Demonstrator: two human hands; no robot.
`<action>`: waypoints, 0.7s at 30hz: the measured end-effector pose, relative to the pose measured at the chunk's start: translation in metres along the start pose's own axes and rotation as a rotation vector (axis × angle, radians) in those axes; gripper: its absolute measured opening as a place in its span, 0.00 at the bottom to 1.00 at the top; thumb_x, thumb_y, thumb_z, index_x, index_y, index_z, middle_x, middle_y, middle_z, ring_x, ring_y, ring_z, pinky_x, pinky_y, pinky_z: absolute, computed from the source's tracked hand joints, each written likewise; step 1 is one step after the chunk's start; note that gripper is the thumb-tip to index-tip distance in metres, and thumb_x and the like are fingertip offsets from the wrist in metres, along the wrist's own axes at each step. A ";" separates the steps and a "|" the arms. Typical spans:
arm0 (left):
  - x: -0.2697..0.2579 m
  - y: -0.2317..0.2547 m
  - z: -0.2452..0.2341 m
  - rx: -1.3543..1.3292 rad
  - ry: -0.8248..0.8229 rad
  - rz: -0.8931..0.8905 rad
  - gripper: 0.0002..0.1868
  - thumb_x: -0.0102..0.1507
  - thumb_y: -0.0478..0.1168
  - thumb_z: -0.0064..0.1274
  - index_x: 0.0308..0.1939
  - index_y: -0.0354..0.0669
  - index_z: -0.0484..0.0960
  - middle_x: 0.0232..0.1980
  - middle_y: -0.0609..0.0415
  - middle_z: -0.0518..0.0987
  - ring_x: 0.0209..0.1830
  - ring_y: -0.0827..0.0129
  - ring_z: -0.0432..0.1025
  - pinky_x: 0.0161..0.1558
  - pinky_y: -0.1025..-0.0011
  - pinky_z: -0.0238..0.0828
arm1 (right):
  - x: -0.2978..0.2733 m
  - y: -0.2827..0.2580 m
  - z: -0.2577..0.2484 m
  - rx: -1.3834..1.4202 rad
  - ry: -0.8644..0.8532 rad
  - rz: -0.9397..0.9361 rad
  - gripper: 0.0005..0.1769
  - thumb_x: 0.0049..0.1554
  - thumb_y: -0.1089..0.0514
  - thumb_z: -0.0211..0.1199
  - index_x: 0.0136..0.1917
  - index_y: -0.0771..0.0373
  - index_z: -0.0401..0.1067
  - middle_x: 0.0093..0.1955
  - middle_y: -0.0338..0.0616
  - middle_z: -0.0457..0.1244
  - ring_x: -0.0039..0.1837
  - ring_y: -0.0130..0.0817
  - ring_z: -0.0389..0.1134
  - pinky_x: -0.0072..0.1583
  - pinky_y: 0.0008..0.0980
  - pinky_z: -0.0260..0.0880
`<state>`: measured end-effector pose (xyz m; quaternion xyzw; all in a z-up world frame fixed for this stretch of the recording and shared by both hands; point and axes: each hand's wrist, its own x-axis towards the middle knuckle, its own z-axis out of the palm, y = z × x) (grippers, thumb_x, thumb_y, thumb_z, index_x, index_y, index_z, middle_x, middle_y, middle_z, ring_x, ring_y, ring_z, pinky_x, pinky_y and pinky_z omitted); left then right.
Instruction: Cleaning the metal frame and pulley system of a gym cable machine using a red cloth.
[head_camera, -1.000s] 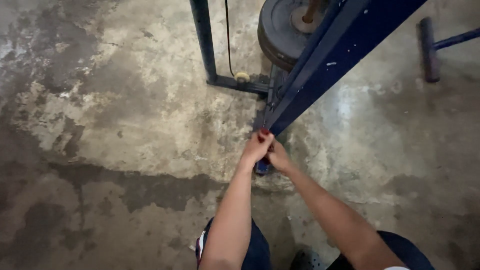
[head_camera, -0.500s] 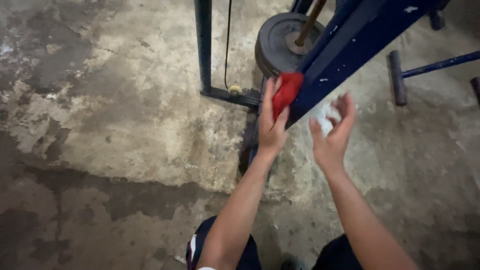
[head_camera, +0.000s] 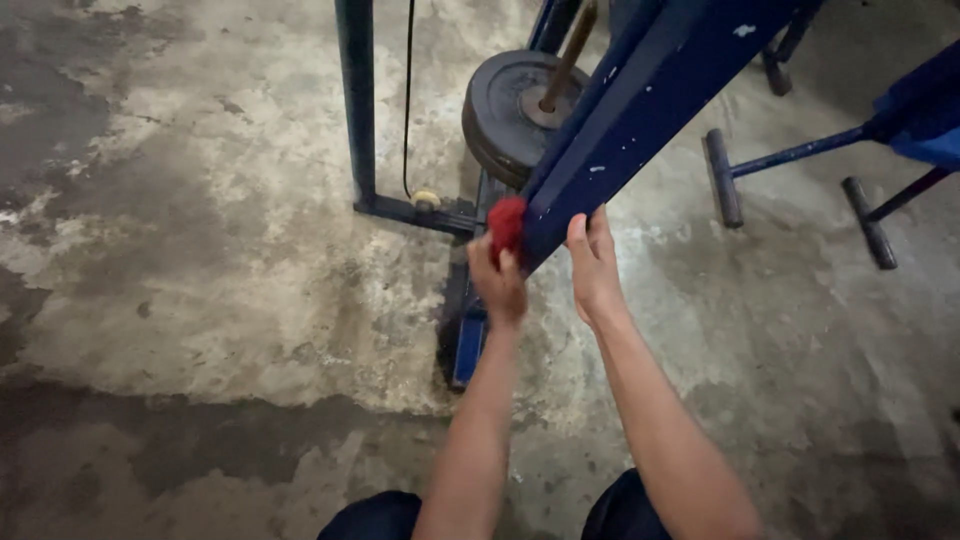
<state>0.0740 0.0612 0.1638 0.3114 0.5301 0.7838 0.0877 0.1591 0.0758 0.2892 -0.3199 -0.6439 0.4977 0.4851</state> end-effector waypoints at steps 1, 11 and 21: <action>-0.013 -0.028 -0.006 -0.002 0.003 0.002 0.18 0.67 0.38 0.44 0.59 0.35 0.77 0.52 0.40 0.74 0.55 0.47 0.72 0.60 0.57 0.67 | 0.001 0.005 0.001 -0.001 -0.003 -0.003 0.35 0.71 0.49 0.48 0.84 0.65 0.45 0.80 0.43 0.53 0.78 0.32 0.53 0.77 0.34 0.51; 0.006 0.013 0.014 -0.048 0.180 -0.195 0.21 0.71 0.45 0.47 0.64 0.36 0.77 0.57 0.40 0.81 0.56 0.50 0.76 0.59 0.60 0.70 | 0.011 0.006 0.000 -0.378 0.075 -0.148 0.37 0.71 0.43 0.47 0.82 0.68 0.47 0.81 0.50 0.52 0.81 0.38 0.52 0.79 0.35 0.48; -0.054 -0.099 0.017 0.036 0.203 -0.147 0.20 0.75 0.42 0.38 0.63 0.35 0.77 0.58 0.43 0.77 0.60 0.52 0.73 0.65 0.61 0.68 | 0.014 0.034 -0.013 -0.472 0.077 -0.234 0.40 0.72 0.37 0.45 0.83 0.68 0.45 0.83 0.53 0.50 0.83 0.42 0.51 0.81 0.37 0.46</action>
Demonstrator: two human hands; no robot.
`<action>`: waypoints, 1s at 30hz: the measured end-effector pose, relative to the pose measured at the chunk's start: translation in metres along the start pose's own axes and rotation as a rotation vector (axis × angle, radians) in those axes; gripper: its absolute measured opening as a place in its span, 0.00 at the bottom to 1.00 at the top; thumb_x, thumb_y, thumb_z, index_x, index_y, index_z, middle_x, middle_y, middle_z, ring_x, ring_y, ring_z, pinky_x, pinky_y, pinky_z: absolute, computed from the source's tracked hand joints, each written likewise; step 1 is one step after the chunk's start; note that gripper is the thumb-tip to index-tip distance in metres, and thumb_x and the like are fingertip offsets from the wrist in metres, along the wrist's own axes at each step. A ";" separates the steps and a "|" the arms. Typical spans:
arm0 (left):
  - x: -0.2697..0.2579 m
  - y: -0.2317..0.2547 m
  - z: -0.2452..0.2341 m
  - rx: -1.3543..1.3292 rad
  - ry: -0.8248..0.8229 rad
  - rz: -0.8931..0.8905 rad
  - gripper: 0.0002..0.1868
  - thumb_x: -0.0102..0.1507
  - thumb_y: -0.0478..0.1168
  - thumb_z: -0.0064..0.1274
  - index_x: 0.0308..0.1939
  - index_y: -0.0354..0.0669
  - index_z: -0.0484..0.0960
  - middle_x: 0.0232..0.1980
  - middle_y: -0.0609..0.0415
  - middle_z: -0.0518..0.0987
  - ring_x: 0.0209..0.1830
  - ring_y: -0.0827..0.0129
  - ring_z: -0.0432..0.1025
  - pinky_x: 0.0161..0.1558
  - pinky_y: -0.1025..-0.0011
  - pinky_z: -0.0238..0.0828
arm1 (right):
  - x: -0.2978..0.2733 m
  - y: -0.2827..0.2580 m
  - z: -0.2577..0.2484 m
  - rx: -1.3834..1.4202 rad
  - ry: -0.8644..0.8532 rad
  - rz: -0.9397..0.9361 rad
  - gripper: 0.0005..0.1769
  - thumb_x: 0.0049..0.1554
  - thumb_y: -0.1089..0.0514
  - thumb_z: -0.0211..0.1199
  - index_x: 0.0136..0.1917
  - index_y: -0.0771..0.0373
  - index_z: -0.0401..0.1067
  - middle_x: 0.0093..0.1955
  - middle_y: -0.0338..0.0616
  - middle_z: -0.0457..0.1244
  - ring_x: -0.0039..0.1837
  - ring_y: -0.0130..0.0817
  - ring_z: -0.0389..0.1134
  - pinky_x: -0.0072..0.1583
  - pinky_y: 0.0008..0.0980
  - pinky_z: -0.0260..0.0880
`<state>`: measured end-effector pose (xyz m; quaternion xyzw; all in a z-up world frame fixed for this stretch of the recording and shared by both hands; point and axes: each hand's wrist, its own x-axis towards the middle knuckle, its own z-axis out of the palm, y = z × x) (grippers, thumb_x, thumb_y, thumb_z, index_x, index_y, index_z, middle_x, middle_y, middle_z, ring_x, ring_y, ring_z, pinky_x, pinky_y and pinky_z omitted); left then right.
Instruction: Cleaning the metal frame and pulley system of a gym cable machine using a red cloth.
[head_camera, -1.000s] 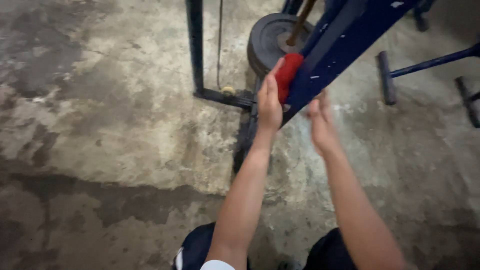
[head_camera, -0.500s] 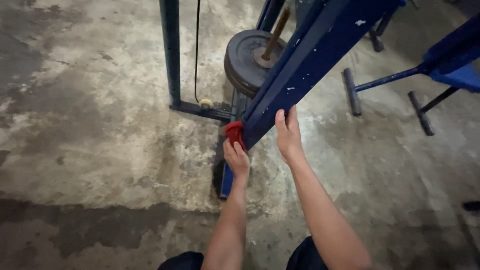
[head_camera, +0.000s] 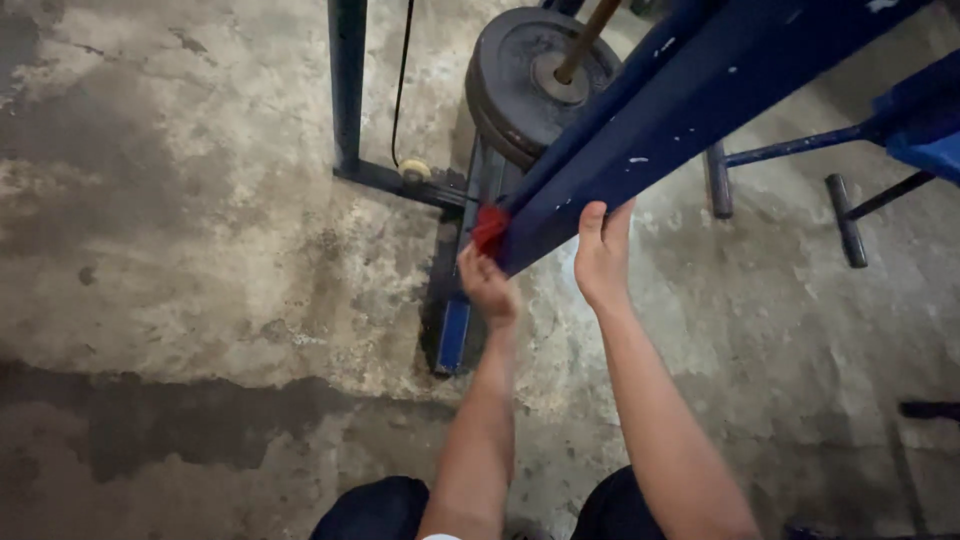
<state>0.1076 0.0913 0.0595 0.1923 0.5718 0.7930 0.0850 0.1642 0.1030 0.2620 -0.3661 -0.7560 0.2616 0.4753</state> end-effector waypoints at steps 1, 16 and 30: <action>-0.008 -0.035 -0.008 0.001 0.002 -0.002 0.20 0.75 0.42 0.38 0.63 0.35 0.77 0.58 0.43 0.77 0.60 0.52 0.73 0.65 0.61 0.68 | -0.002 0.006 0.000 -0.001 -0.003 0.001 0.40 0.72 0.37 0.45 0.83 0.68 0.45 0.83 0.53 0.50 0.83 0.42 0.51 0.81 0.37 0.46; -0.005 -0.102 -0.009 -0.131 0.090 -0.185 0.18 0.67 0.33 0.43 0.59 0.34 0.80 0.60 0.41 0.78 0.61 0.50 0.73 0.64 0.62 0.68 | -0.009 0.029 -0.010 -0.152 0.019 0.016 0.45 0.71 0.34 0.46 0.84 0.69 0.42 0.84 0.54 0.49 0.83 0.44 0.50 0.82 0.39 0.46; 0.023 -0.170 -0.062 0.251 -0.291 -0.833 0.19 0.68 0.40 0.42 0.62 0.48 0.78 0.61 0.45 0.78 0.61 0.49 0.70 0.61 0.57 0.62 | -0.007 0.047 0.001 -0.187 0.018 -0.098 0.45 0.71 0.31 0.41 0.82 0.71 0.47 0.81 0.56 0.51 0.81 0.47 0.52 0.81 0.40 0.47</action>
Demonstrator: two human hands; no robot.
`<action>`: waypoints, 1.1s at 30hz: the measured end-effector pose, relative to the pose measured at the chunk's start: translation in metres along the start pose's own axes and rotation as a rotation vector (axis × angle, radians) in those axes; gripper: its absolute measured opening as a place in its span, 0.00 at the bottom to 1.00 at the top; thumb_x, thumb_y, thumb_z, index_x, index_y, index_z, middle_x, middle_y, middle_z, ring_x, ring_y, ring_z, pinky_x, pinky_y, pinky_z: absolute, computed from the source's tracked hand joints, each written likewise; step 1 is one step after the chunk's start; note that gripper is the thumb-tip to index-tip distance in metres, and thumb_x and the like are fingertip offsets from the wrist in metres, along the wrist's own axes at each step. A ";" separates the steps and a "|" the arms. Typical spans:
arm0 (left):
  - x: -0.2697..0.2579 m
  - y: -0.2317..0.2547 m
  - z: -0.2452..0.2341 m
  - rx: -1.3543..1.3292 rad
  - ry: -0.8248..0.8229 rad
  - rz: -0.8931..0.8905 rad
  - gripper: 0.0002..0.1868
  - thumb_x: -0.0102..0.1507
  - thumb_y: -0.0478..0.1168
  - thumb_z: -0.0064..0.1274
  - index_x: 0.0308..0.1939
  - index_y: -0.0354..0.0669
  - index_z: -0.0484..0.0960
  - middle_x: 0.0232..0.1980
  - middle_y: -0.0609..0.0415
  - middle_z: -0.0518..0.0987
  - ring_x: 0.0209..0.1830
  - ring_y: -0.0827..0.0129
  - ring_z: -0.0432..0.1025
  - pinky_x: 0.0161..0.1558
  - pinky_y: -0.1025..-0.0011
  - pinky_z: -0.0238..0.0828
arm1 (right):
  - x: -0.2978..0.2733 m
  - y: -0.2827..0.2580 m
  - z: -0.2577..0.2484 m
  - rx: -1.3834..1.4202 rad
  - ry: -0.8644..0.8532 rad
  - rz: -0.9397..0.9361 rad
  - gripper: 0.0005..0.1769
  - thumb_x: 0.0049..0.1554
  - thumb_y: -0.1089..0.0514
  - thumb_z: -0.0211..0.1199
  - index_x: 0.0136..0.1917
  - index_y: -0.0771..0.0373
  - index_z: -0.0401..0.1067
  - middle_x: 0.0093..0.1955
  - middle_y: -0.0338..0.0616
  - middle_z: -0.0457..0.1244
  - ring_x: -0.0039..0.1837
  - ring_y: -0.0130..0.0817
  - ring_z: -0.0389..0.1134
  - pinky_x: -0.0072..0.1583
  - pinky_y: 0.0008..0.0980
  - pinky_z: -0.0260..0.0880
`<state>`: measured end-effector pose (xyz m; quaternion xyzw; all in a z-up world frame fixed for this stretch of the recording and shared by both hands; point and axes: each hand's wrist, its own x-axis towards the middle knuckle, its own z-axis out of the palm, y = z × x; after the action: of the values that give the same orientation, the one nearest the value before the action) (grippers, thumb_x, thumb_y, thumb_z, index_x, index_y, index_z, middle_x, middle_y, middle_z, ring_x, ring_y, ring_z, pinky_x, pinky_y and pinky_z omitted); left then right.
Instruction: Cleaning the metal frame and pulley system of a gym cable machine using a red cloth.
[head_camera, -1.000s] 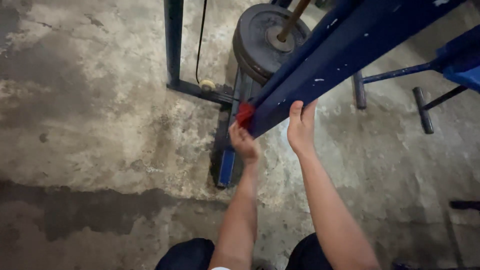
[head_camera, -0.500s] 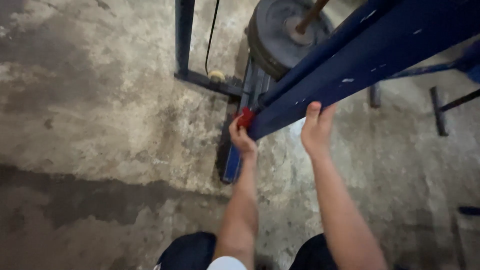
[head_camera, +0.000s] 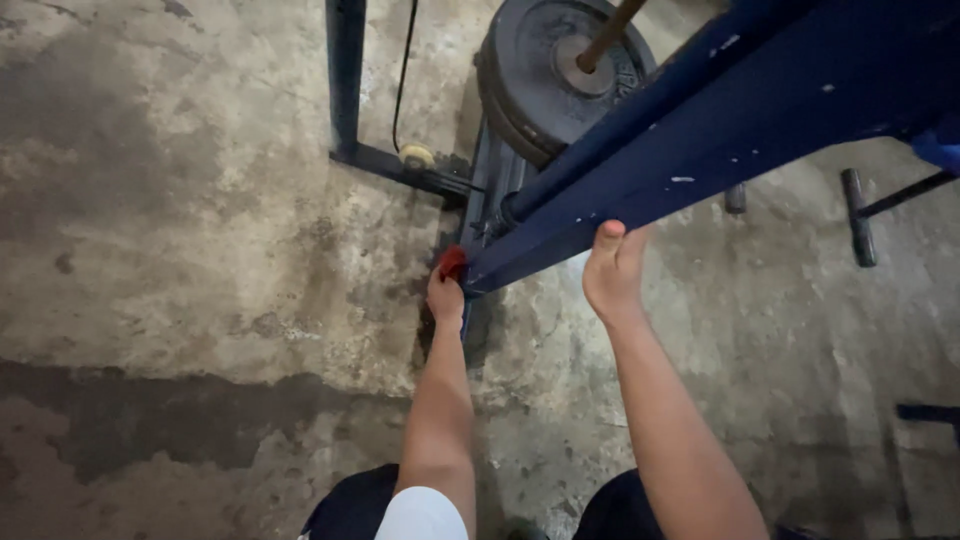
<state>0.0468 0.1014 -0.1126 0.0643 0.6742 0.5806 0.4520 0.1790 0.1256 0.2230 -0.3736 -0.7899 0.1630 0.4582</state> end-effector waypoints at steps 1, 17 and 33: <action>-0.004 -0.005 0.011 0.001 -0.004 0.000 0.19 0.68 0.40 0.42 0.62 0.48 0.78 0.61 0.45 0.78 0.61 0.49 0.70 0.61 0.57 0.62 | 0.001 0.002 -0.002 -0.003 0.002 0.001 0.45 0.71 0.31 0.41 0.82 0.71 0.47 0.81 0.56 0.51 0.81 0.47 0.52 0.81 0.40 0.47; -0.013 -0.036 0.009 0.180 0.227 0.554 0.22 0.66 0.37 0.43 0.64 0.35 0.70 0.54 0.34 0.78 0.54 0.36 0.71 0.53 0.53 0.68 | 0.001 -0.011 0.002 0.199 -0.013 0.079 0.55 0.67 0.24 0.45 0.86 0.68 0.37 0.88 0.51 0.43 0.87 0.43 0.44 0.85 0.37 0.40; -0.217 0.159 0.004 0.000 0.162 0.552 0.26 0.63 0.45 0.62 0.53 0.32 0.66 0.48 0.35 0.76 0.49 0.44 0.73 0.55 0.57 0.71 | -0.007 -0.054 -0.014 0.336 -0.012 0.242 0.42 0.65 0.38 0.59 0.79 0.67 0.52 0.73 0.52 0.59 0.74 0.42 0.60 0.74 0.39 0.58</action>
<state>0.1065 0.0218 0.1373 0.1988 0.6649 0.6850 0.2215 0.1691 0.0827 0.2583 -0.3831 -0.7035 0.3486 0.4866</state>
